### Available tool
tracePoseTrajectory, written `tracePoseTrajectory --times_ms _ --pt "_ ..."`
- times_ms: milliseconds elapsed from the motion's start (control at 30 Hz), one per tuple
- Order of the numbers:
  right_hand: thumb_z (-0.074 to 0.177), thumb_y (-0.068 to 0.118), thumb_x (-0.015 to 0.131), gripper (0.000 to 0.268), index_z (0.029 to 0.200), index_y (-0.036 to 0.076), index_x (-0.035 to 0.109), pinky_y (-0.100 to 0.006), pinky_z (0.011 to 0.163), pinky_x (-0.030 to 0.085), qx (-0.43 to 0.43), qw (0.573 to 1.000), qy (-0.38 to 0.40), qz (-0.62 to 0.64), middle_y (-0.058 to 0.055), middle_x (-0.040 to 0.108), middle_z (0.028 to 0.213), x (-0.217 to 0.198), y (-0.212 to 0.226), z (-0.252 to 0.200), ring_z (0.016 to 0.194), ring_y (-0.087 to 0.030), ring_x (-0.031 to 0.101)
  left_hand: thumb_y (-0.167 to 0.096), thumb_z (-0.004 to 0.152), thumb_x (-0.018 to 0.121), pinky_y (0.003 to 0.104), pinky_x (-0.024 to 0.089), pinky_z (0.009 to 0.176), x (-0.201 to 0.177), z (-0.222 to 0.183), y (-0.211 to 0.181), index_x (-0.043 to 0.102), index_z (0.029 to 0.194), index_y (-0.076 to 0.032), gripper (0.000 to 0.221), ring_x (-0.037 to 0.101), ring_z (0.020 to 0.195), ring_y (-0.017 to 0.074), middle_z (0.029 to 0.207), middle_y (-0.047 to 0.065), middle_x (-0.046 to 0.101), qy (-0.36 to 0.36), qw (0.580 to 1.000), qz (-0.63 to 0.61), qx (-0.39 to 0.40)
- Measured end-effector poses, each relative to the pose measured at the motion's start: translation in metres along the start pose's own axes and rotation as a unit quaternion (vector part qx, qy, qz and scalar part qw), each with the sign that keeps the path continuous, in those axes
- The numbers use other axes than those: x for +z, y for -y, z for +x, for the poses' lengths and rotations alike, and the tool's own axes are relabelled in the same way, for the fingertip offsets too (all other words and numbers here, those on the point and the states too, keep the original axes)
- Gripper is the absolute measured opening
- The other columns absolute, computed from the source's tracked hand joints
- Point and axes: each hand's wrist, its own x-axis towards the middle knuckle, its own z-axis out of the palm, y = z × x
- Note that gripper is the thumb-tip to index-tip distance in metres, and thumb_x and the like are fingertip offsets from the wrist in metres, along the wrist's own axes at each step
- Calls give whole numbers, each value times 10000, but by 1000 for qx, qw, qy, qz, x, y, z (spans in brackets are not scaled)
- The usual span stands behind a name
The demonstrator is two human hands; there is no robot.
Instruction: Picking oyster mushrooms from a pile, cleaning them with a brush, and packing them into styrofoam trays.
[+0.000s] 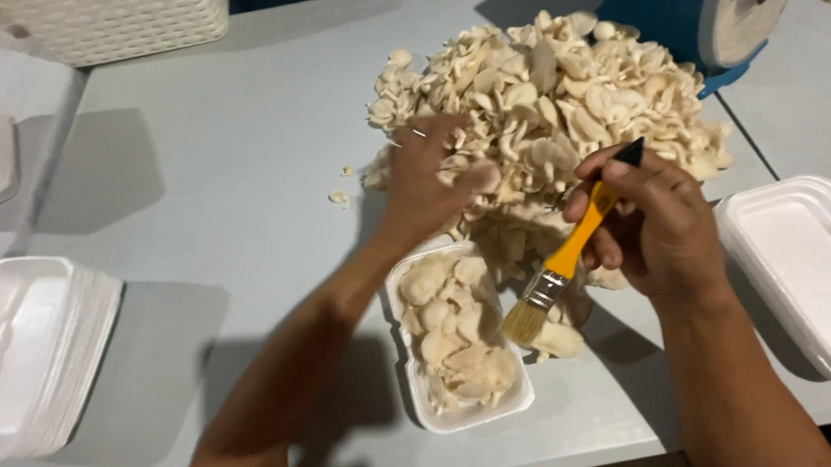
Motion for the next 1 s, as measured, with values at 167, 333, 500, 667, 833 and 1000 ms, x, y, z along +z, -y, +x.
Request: tracePoseTrajectory --times_ms 167,333,500,667,833,1000 --pt "1047 172 572 208 1094 -15 648 -202 386 535 12 1000 1 3 -161 727 836 3 1 -2 382 -106 555 -351 969 708 442 421 1048 -38 72 78 606 1296 -154 395 534 1221 264 1331 111 583 -166 986 28 -18" --pt "1050 160 562 220 1091 -39 648 -235 373 530 2 1000 -12 -1 -183 725 825 1 -2 -3 370 -111 530 -606 945 566 530 423 982 -45 130 120 525 1447 -186 656 439 1325 386 1445 142 494 -92 987 88 -101" --pt "1030 154 573 224 1079 -50 651 -283 364 548 31 999 -42 -3 -218 726 814 -4 -5 0 341 -136 504 -749 879 399 570 129 1216 -26 165 113 400 1582 -297 836 58 1559 396 1685 143 202 40 977 88 -192" --pt "1035 159 566 237 1105 -50 651 -263 369 533 16 999 -26 17 -208 726 828 -3 -6 0 363 -121 518 -434 959 533 503 360 1104 -9 184 160 697 1314 -205 453 436 1375 333 1477 57 519 84 981 157 -81" --pt "1057 162 544 223 1104 -31 644 -221 373 526 10 1000 -12 -4 -185 726 835 2 -5 -2 372 -118 536 -373 947 558 473 468 894 -36 117 114 709 1215 -112 404 558 1178 309 1282 91 569 51 991 79 -92" --pt "1060 170 532 217 1094 -10 649 -190 378 501 7 1000 -10 -19 -160 725 839 7 -1 -6 382 -102 539 -502 920 562 452 464 831 -48 74 71 704 1184 -201 425 589 1134 284 1242 69 612 28 985 83 -148"
